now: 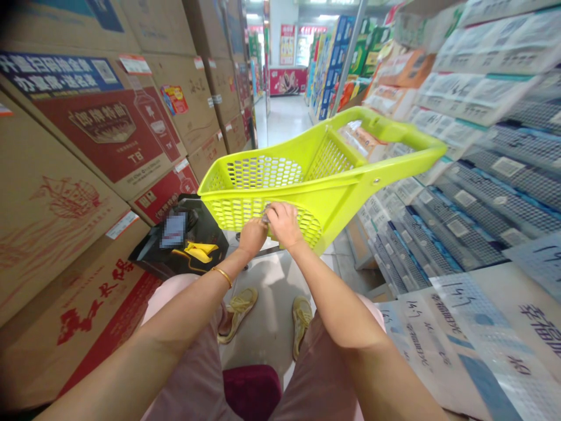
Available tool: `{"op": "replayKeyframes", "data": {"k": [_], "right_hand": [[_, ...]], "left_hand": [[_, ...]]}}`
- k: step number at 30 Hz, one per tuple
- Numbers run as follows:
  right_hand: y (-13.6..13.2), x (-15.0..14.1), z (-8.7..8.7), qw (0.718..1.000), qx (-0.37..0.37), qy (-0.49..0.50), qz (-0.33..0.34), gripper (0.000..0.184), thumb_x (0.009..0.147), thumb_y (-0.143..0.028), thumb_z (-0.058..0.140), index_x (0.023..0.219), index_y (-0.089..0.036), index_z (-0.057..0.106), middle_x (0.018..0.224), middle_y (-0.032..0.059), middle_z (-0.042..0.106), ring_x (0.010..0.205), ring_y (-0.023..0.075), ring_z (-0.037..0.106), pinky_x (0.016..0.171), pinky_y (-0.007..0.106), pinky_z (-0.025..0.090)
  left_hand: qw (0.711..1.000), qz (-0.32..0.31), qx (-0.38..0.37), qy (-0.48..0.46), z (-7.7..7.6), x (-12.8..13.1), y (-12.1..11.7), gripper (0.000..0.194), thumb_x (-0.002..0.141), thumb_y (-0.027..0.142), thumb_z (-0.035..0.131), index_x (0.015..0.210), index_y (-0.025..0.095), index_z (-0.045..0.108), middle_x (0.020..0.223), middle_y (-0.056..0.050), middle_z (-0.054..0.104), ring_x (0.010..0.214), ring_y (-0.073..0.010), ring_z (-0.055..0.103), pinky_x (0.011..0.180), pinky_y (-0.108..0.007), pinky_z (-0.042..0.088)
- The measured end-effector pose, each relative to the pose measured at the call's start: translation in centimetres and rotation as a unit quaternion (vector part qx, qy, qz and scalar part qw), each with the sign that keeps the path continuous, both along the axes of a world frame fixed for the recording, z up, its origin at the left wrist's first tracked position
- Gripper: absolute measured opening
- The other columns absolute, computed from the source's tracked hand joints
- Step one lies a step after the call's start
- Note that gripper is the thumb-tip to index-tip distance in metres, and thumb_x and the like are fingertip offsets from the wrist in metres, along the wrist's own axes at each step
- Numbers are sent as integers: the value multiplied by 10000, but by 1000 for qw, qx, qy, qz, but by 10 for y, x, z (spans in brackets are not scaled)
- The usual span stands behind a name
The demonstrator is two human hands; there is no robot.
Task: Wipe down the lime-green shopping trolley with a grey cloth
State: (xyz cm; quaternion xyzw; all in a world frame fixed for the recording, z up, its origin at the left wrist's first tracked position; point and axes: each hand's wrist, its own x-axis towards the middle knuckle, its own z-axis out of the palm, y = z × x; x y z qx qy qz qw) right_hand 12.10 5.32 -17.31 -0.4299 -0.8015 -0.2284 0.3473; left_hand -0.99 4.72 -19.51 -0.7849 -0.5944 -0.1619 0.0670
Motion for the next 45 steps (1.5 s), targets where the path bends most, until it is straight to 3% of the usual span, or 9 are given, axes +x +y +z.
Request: {"op": "replayKeyframes", "data": {"k": [3,5,13,16,20,29,32,40,45], "right_hand": [[2,4,12,999,4,44,-30,192,872,-226,449,936,-219,630,1005,78,560,959,216,405,824,348,282],[3,6,9,999,-4,31,-27,185,868,-217,458,935,-226,630,1006,73,563,960,213,409,825,346,280],[-2,8,-54,991,-63,-114,36,153,887,-237,474,915,-227,624,1021,53,606,936,188,434,807,327,284],[-5,11,-63,983,-87,-152,55,154,890,-241,473,926,-220,621,1041,58,603,933,188,435,803,326,292],[-5,9,-53,985,-74,-150,51,173,898,-229,450,926,-212,619,1025,61,611,934,190,432,798,324,290],[5,13,3,1000,1,4,-16,199,869,-196,469,981,-238,627,1064,64,574,1008,210,402,867,351,267],[6,16,-3,1000,-18,-12,-12,188,871,-208,476,965,-248,633,1046,54,581,990,205,411,852,345,279],[-8,18,-52,980,-70,-172,65,126,875,-221,504,922,-204,621,1024,55,616,948,186,441,811,324,300],[-8,19,-38,985,-61,-151,50,153,884,-216,474,926,-201,620,1027,63,618,954,192,445,823,329,297]], "left_hand": [[1000,10,1,-2,2,1,0,224,889,139,361,936,126,579,895,-95,654,870,-189,588,791,-308,433],[1000,12,0,-5,4,1,-1,217,881,140,373,934,126,583,901,-101,652,877,-190,588,791,-309,437],[1000,-6,2,15,4,-3,1,166,867,136,419,931,134,573,884,-96,642,895,-205,584,788,-311,444],[1000,-4,7,28,2,-3,1,184,875,125,397,954,120,563,877,-110,631,900,-217,583,779,-325,443],[1000,-5,7,24,3,-4,0,172,875,134,408,944,129,566,873,-103,631,891,-211,581,772,-320,441],[999,7,10,43,6,-4,-2,227,875,123,393,997,133,584,866,-100,641,879,-201,584,753,-309,442],[998,3,11,57,8,-4,-3,227,879,128,393,1003,137,583,853,-92,642,867,-194,588,745,-301,443],[997,-4,10,70,15,-6,-3,212,877,122,402,999,131,576,867,-100,646,871,-207,592,733,-304,437],[997,-36,19,66,20,-4,-8,193,879,138,411,972,140,580,864,-99,641,861,-220,587,729,-321,434]]}}
